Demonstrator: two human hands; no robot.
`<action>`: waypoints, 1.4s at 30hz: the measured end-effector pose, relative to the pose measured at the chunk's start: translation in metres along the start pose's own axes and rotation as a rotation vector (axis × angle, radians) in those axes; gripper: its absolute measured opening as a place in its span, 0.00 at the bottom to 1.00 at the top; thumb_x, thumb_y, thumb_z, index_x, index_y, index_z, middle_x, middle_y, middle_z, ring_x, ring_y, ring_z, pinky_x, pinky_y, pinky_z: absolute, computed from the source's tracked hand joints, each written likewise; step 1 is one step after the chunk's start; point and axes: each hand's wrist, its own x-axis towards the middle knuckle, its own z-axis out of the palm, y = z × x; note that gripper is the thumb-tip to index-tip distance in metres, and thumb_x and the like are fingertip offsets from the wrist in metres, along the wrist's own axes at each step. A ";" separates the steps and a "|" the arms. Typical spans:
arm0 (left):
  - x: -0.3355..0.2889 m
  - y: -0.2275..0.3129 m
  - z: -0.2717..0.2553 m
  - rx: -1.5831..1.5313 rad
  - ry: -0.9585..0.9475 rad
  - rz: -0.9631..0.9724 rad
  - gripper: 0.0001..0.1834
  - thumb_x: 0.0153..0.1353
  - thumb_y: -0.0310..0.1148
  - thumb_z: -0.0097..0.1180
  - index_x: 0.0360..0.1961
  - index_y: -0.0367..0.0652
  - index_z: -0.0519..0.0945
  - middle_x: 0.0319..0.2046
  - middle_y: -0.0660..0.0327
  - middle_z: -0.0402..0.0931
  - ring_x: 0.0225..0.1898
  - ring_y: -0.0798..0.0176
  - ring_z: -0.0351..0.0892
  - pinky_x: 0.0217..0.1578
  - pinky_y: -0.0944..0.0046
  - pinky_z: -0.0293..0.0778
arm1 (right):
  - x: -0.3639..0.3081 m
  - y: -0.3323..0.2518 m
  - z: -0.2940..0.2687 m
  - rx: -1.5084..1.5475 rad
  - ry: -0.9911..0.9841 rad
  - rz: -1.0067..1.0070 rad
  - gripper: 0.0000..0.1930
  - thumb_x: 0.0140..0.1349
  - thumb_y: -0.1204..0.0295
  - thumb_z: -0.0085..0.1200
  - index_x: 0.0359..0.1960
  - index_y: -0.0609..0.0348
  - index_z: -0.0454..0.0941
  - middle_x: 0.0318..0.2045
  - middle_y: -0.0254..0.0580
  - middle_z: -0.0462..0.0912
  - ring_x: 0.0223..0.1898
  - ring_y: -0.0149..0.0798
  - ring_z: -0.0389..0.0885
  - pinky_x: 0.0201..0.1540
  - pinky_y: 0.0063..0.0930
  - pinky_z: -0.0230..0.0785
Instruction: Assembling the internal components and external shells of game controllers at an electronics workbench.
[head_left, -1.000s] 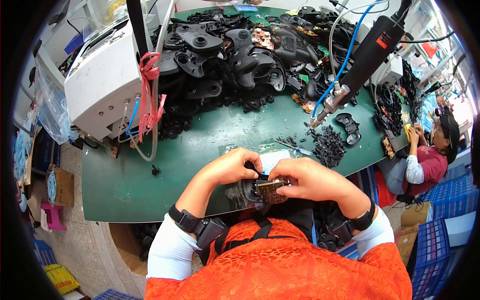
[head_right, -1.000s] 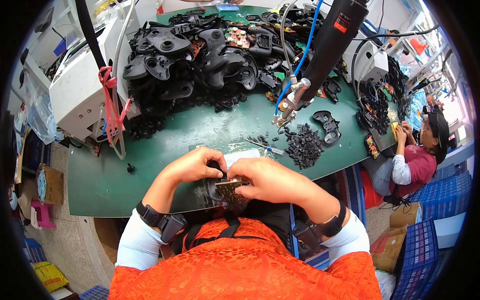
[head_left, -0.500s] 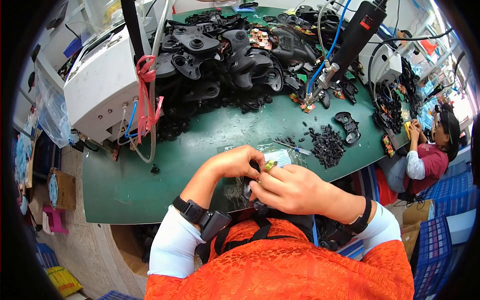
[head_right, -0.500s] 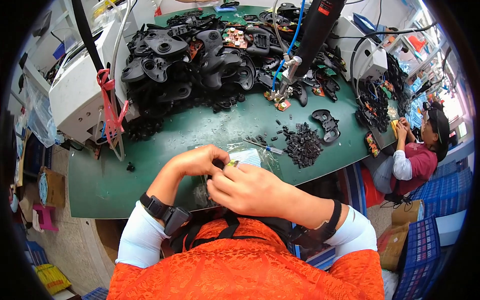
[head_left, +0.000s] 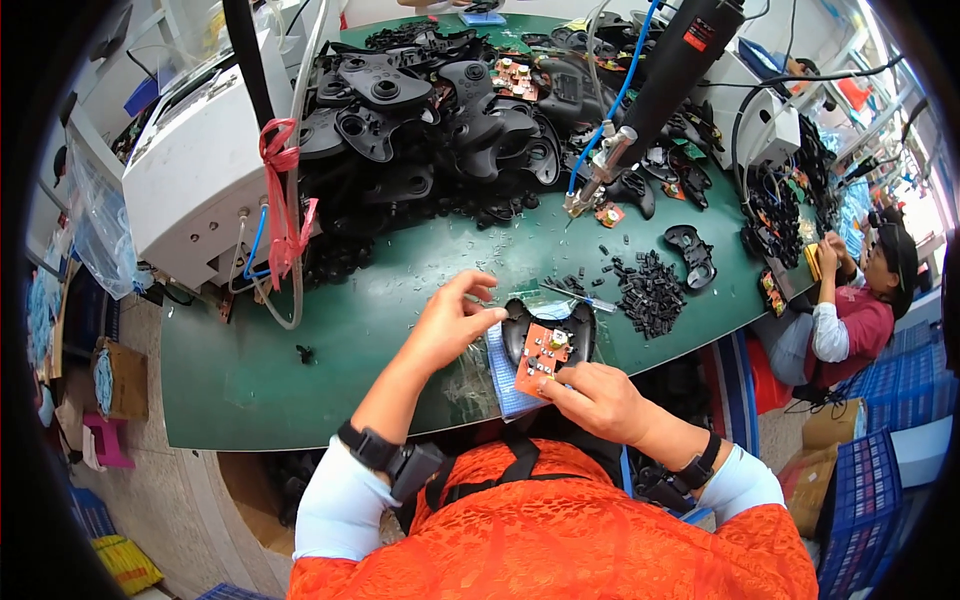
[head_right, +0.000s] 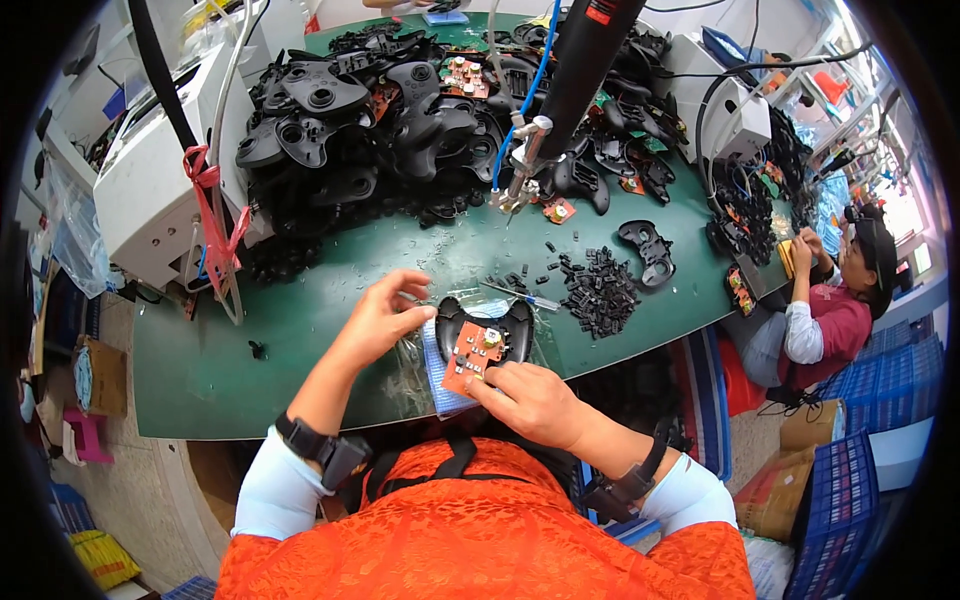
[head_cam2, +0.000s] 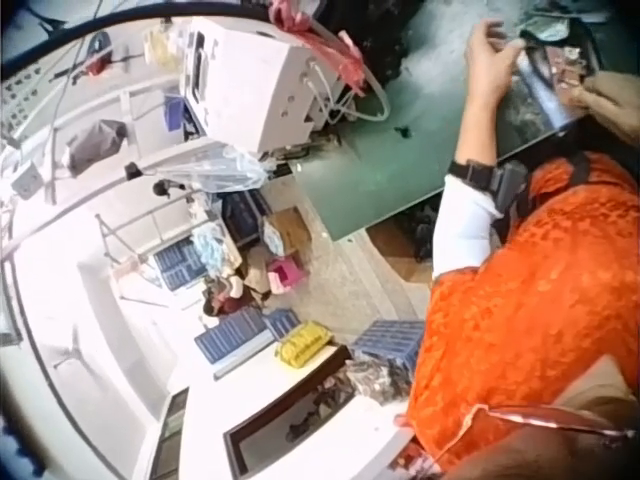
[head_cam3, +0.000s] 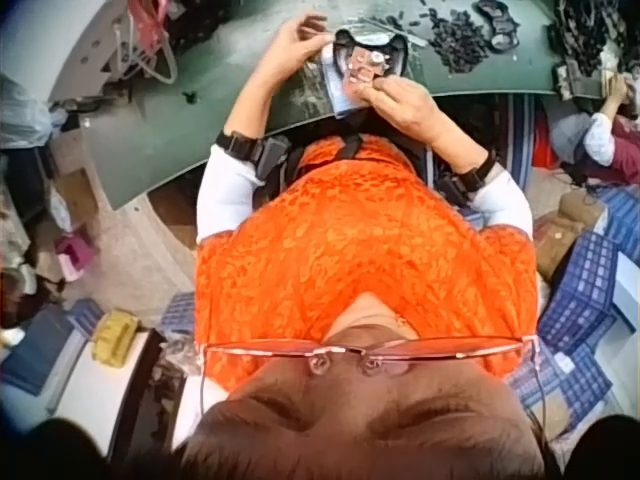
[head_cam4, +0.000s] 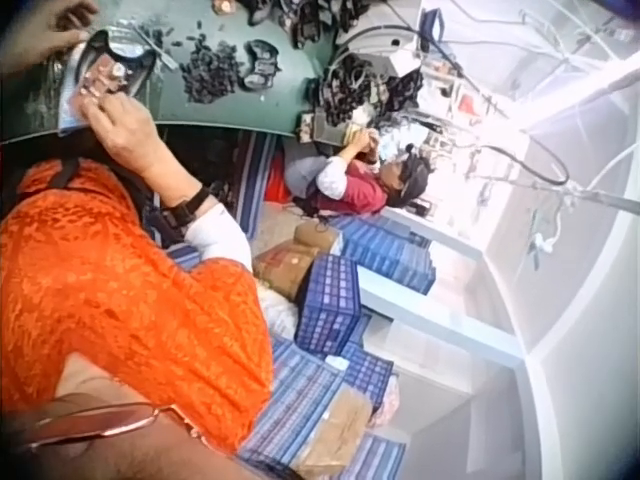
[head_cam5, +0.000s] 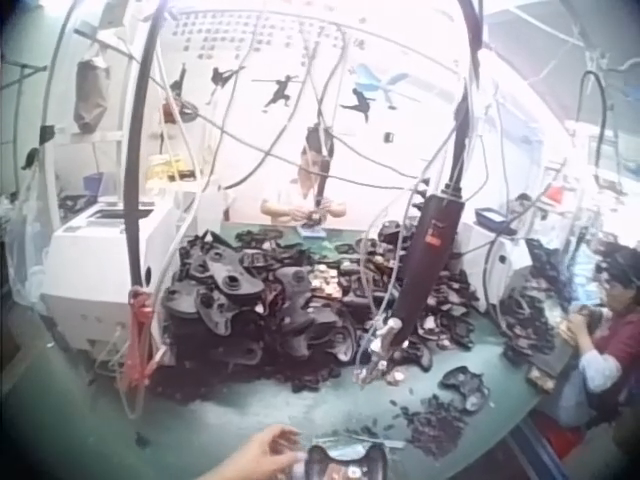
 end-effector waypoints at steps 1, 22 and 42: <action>-0.011 -0.007 -0.001 0.027 0.141 0.023 0.21 0.59 0.30 0.67 0.52 0.38 0.76 0.40 0.61 0.79 0.35 0.72 0.77 0.32 0.68 0.75 | 0.007 -0.002 -0.001 0.001 0.018 0.000 0.21 0.52 0.76 0.59 0.50 0.61 0.77 0.36 0.38 0.78 0.33 0.36 0.78 0.33 0.29 0.72; -0.008 0.017 0.034 0.853 0.234 0.526 0.29 0.55 0.24 0.59 0.61 0.51 0.74 0.57 0.52 0.70 0.53 0.47 0.73 0.52 0.49 0.72 | 0.025 -0.025 0.001 -0.113 -0.006 0.050 0.17 0.53 0.77 0.60 0.47 0.63 0.78 0.28 0.37 0.73 0.28 0.37 0.76 0.31 0.30 0.71; -0.074 0.009 0.050 0.577 0.227 0.002 0.16 0.54 0.37 0.69 0.37 0.40 0.77 0.32 0.52 0.79 0.35 0.48 0.82 0.37 0.52 0.76 | 0.012 -0.005 -0.007 -0.156 -0.082 0.056 0.19 0.53 0.74 0.56 0.48 0.66 0.79 0.35 0.41 0.79 0.32 0.38 0.78 0.32 0.29 0.71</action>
